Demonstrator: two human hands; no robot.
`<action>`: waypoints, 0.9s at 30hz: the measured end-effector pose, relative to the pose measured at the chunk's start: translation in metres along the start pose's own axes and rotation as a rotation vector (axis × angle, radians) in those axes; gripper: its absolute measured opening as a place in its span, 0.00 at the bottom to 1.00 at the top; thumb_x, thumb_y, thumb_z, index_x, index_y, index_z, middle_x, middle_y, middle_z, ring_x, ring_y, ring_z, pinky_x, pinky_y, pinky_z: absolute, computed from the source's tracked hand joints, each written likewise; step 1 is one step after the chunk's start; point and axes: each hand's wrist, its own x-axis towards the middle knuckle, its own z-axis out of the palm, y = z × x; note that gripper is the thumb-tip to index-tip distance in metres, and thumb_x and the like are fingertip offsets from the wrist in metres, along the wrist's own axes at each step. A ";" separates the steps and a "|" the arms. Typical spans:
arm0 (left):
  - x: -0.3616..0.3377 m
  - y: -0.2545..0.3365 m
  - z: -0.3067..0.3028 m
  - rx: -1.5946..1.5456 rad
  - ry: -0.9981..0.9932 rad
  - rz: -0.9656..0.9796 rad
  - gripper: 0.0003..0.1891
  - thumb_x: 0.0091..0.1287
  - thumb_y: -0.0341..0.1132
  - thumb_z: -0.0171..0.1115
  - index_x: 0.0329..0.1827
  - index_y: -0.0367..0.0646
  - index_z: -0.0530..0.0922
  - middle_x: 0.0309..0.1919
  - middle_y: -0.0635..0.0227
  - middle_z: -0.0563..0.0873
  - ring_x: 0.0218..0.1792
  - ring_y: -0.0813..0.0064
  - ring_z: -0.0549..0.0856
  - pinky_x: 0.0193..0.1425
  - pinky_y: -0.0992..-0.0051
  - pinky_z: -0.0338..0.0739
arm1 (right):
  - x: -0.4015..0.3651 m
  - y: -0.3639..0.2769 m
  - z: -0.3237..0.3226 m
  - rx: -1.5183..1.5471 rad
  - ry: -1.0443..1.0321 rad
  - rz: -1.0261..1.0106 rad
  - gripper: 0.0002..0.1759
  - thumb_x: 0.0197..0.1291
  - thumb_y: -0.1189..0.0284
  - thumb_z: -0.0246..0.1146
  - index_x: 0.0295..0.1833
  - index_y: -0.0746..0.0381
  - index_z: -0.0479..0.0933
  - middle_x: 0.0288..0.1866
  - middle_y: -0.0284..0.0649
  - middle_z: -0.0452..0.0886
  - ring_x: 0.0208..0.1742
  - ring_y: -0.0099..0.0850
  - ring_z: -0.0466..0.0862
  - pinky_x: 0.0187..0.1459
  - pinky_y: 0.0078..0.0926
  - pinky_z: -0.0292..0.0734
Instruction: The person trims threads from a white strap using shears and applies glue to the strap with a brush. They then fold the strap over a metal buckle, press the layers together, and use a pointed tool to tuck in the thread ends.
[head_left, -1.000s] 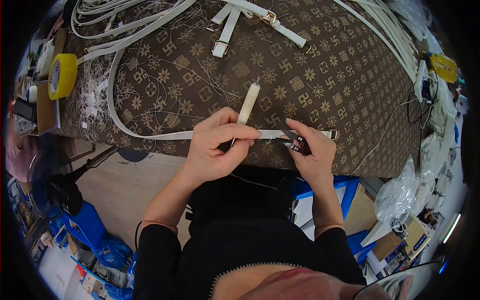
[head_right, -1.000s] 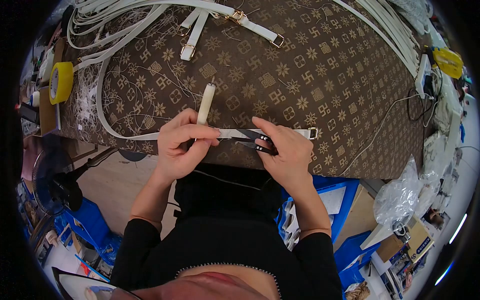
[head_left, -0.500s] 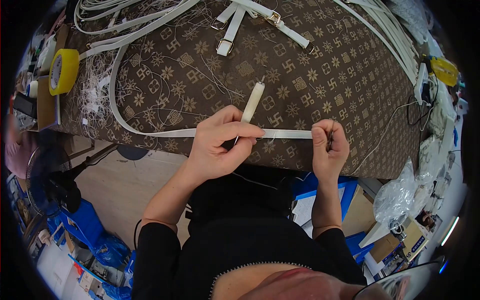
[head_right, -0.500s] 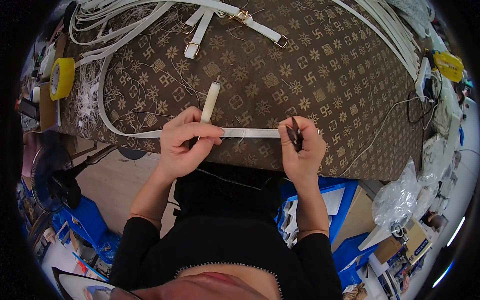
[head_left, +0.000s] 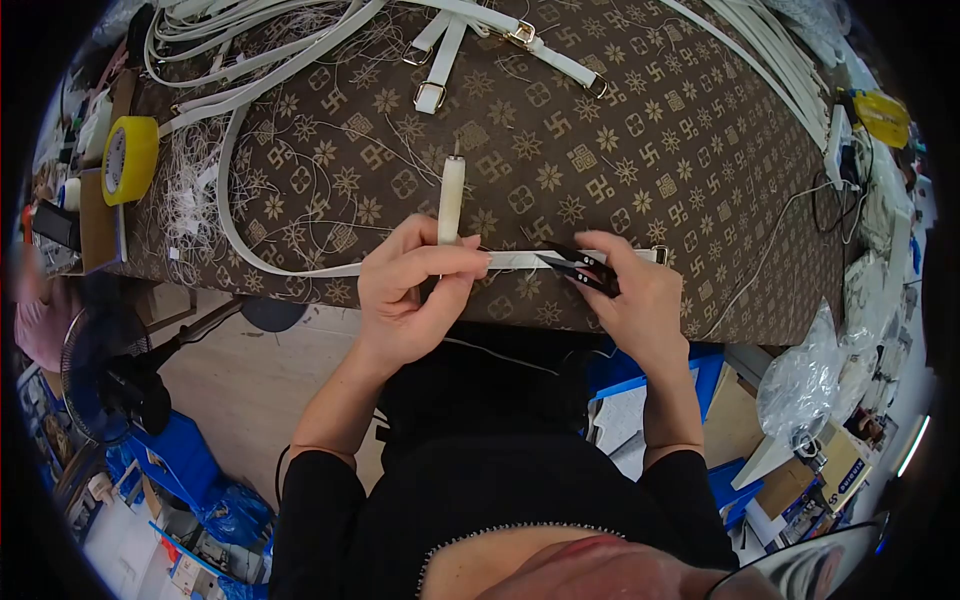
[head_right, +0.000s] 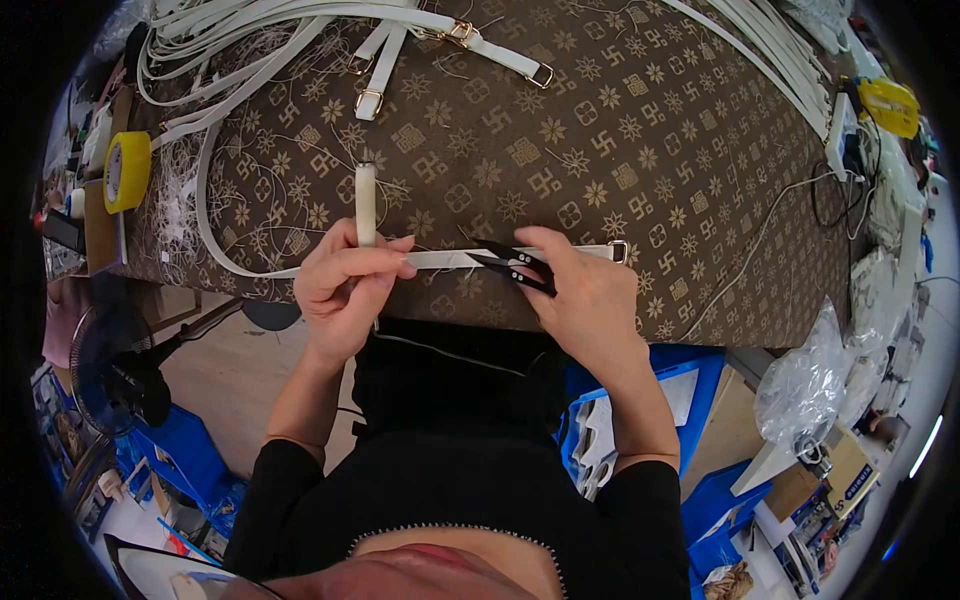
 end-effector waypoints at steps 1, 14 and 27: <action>-0.001 0.000 0.000 0.021 0.012 -0.001 0.12 0.56 0.17 0.58 0.39 0.38 0.84 0.27 0.65 0.80 0.29 0.78 0.79 0.37 0.82 0.74 | 0.002 -0.001 -0.001 0.004 0.002 0.053 0.12 0.49 0.71 0.70 0.40 0.57 0.79 0.28 0.35 0.83 0.27 0.33 0.83 0.27 0.27 0.75; -0.004 0.010 -0.005 0.114 -0.014 0.008 0.13 0.55 0.16 0.59 0.40 0.39 0.84 0.31 0.64 0.82 0.30 0.78 0.77 0.33 0.80 0.72 | -0.008 0.026 0.004 -0.098 0.143 -0.293 0.17 0.39 0.80 0.69 0.39 0.56 0.80 0.26 0.33 0.81 0.25 0.31 0.81 0.26 0.26 0.74; -0.022 0.007 0.008 0.285 -0.063 0.057 0.15 0.49 0.15 0.60 0.39 0.38 0.85 0.29 0.64 0.79 0.23 0.79 0.77 0.24 0.83 0.68 | -0.019 0.016 0.003 0.179 0.078 0.081 0.15 0.45 0.81 0.69 0.42 0.61 0.82 0.31 0.38 0.85 0.30 0.29 0.85 0.33 0.20 0.78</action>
